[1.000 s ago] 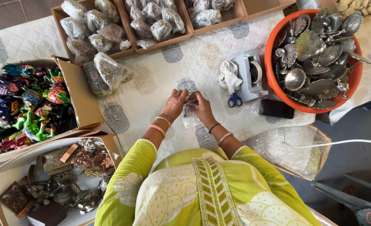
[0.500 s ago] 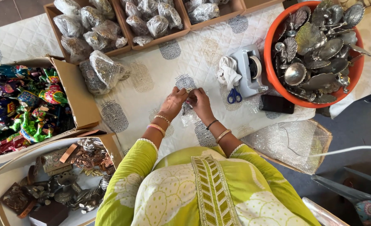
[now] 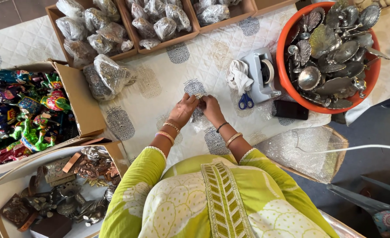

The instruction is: The person picks metal decorative ornaments from a box and a large orange bowl, wraps each one in bubble wrap, and places the wrapped items into compartmented cardboard boxes on the table. They occasionally reach into a side box to retrieve more items and continue wrapping one at a time.

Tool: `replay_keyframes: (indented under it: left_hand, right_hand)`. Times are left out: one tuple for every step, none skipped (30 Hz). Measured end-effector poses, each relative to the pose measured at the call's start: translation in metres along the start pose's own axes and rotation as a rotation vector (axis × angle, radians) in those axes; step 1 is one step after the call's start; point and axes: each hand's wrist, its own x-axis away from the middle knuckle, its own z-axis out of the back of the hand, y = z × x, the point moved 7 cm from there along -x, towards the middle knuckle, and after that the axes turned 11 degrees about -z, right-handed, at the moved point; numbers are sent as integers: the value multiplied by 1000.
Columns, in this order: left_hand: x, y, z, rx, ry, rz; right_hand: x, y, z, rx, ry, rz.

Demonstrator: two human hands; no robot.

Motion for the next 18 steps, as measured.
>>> replay_keyframes:
  left_hand:
    - [3,1,-2,-3,3,3]
    - [5,0,-4,-13,22,35]
    - [9,0,-6,-21,37,67]
    - [12,2,1,-23,36,70]
    - [14,5,8,19,50,72]
    - [15,8,15,60,65,74]
    - [19,7,15,59,62,75]
    - [23,8,11,43,5,55]
    - [28,10,6,30,-56,33]
    - [31,7,4,32,-61,33]
    - [33,7,0,-20,-80,-12]
    - [35,7,-3,-72,-99,-57]
    - [34,6,-3,-69,-100,-58]
    - [34,4,-5,-33,-119,-59]
    - [33,3,-6,3,-136,-59]
    - [32,2,-6,6,-137,-60]
    - [30,1,-3,13,-115,-74]
    - [28,1,0,21,-93,-87]
  right_hand:
    - [0,-2,1,0,-1,5]
    - [-1,-4,3,2,13,20]
    - [1,-5,4,2,26,32]
    - [0,-5,4,0,23,34]
    - [-1,-4,4,1,29,36]
    - [-1,-3,5,1,35,39]
    - [-2,-2,5,-1,34,38]
    - [-4,3,2,-54,-6,-12]
    - [-2,9,-1,-106,-47,-67]
    - [-4,10,-1,-109,-48,-72]
    - [-6,13,-2,-141,-84,-104]
    - [-7,16,-4,-174,-120,-137]
    - [-8,17,-3,-173,-120,-140]
    - [-8,19,-5,-218,-151,-151]
    - [-9,20,-6,-262,-182,-161]
    - [-7,14,-1,-261,-182,-164]
    - [-6,8,3,-211,-180,-174]
    - [-5,2,7,-161,-178,-184]
